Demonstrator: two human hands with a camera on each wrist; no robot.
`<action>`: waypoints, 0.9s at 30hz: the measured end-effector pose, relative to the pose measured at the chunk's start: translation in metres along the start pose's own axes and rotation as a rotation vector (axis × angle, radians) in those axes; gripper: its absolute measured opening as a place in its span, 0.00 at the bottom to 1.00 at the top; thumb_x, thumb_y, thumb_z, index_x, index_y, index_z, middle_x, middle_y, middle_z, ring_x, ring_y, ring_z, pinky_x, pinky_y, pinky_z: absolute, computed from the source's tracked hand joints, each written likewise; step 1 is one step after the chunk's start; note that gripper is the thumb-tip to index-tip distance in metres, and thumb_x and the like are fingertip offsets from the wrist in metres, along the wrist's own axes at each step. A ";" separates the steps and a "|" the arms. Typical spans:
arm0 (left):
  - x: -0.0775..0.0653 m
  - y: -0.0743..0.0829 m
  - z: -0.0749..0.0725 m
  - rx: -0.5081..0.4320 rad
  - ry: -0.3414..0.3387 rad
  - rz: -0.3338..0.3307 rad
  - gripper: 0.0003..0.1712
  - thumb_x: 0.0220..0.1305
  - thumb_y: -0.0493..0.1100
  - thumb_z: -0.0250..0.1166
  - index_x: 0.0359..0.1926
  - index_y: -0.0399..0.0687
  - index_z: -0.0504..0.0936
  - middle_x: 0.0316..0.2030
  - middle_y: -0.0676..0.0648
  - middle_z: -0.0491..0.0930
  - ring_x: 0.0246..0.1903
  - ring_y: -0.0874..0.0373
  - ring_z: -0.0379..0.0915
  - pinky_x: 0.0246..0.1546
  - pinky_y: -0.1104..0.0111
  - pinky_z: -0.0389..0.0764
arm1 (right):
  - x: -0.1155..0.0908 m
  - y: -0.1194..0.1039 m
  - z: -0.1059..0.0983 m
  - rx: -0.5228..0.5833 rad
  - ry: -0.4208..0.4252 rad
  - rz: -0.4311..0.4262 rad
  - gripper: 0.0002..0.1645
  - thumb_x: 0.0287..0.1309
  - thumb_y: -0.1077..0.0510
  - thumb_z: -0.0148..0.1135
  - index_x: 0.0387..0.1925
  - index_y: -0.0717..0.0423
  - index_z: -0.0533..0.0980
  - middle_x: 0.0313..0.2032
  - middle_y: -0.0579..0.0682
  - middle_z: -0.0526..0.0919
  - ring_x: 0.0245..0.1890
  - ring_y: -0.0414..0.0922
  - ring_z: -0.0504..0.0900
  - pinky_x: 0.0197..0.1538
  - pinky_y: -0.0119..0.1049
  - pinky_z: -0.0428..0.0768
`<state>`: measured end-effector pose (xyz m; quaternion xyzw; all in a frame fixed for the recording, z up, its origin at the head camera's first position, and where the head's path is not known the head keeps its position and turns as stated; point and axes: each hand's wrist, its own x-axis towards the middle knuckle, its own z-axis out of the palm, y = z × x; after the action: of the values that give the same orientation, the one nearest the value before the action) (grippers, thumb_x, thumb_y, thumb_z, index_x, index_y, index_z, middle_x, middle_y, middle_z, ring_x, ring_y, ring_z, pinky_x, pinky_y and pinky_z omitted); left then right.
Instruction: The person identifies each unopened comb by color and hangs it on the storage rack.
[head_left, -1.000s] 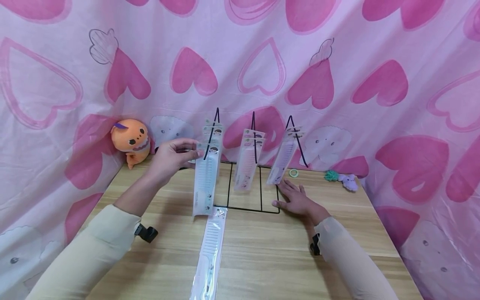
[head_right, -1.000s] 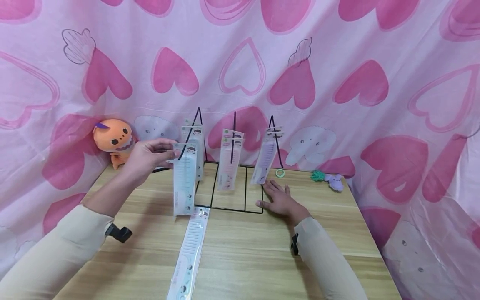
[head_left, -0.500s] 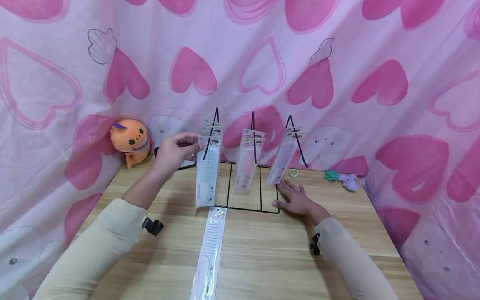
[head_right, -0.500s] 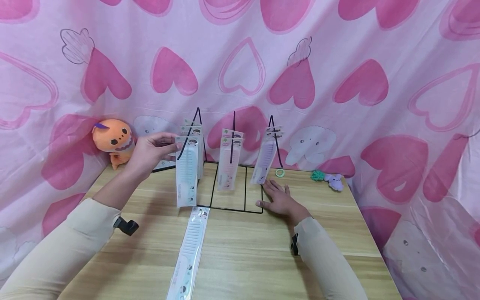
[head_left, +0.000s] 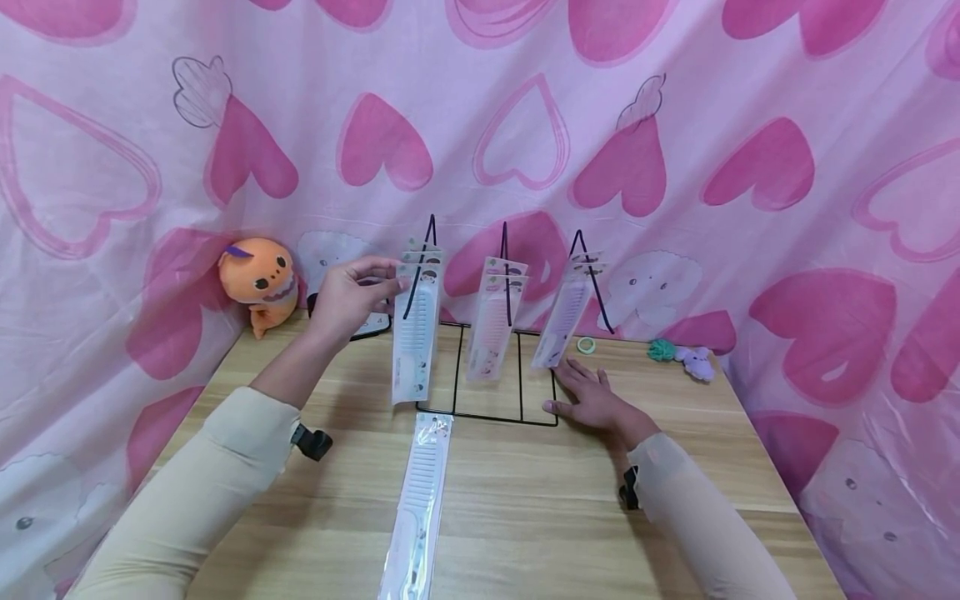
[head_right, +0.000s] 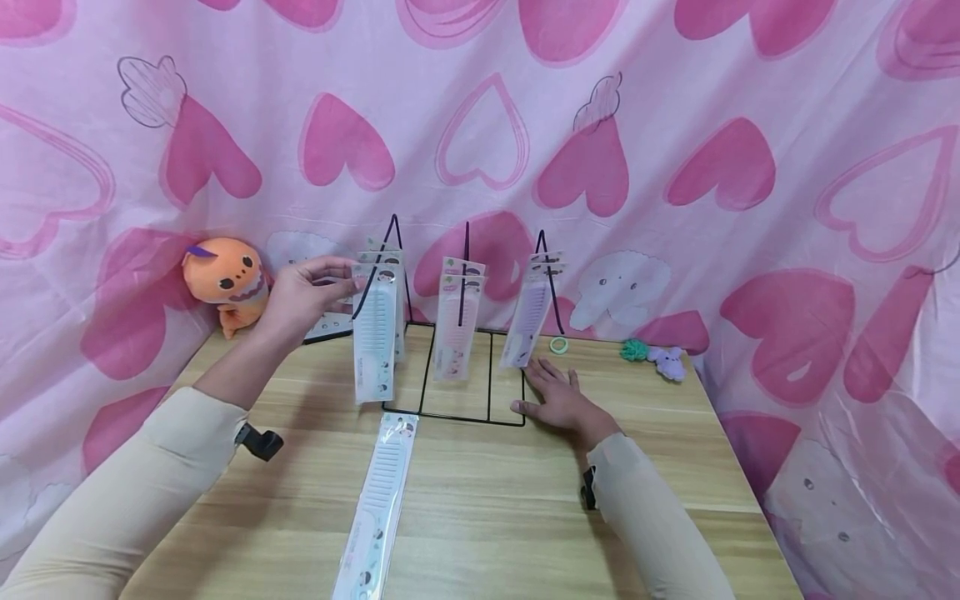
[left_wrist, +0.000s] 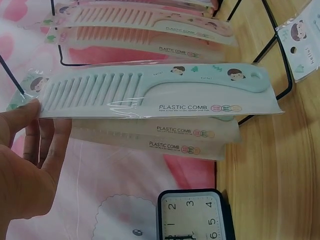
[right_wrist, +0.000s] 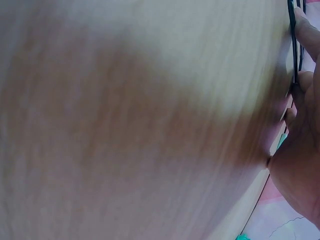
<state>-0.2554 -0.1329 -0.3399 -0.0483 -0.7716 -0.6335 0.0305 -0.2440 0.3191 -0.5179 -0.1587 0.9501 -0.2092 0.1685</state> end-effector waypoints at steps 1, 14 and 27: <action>0.000 0.000 0.000 -0.003 0.002 -0.004 0.20 0.75 0.41 0.75 0.64 0.44 0.88 0.48 0.52 0.85 0.43 0.63 0.87 0.44 0.67 0.95 | 0.000 0.000 0.000 0.001 0.000 -0.001 0.62 0.74 0.26 0.61 0.91 0.44 0.43 0.91 0.56 0.42 0.91 0.62 0.36 0.84 0.78 0.24; 0.003 -0.007 0.001 -0.031 0.001 0.018 0.21 0.73 0.42 0.76 0.63 0.42 0.87 0.44 0.54 0.86 0.42 0.63 0.88 0.46 0.65 0.95 | 0.001 0.000 0.000 -0.017 0.003 0.010 0.61 0.74 0.25 0.61 0.91 0.42 0.43 0.91 0.54 0.43 0.92 0.60 0.36 0.85 0.76 0.25; 0.003 -0.007 0.000 -0.031 -0.006 -0.017 0.22 0.74 0.43 0.76 0.64 0.44 0.84 0.46 0.53 0.86 0.46 0.60 0.86 0.49 0.63 0.95 | 0.002 0.001 0.000 -0.007 0.004 0.002 0.61 0.74 0.25 0.60 0.91 0.42 0.42 0.91 0.55 0.43 0.91 0.61 0.36 0.85 0.77 0.25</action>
<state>-0.2591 -0.1339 -0.3469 -0.0440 -0.7621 -0.6455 0.0223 -0.2455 0.3191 -0.5190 -0.1580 0.9513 -0.2058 0.1663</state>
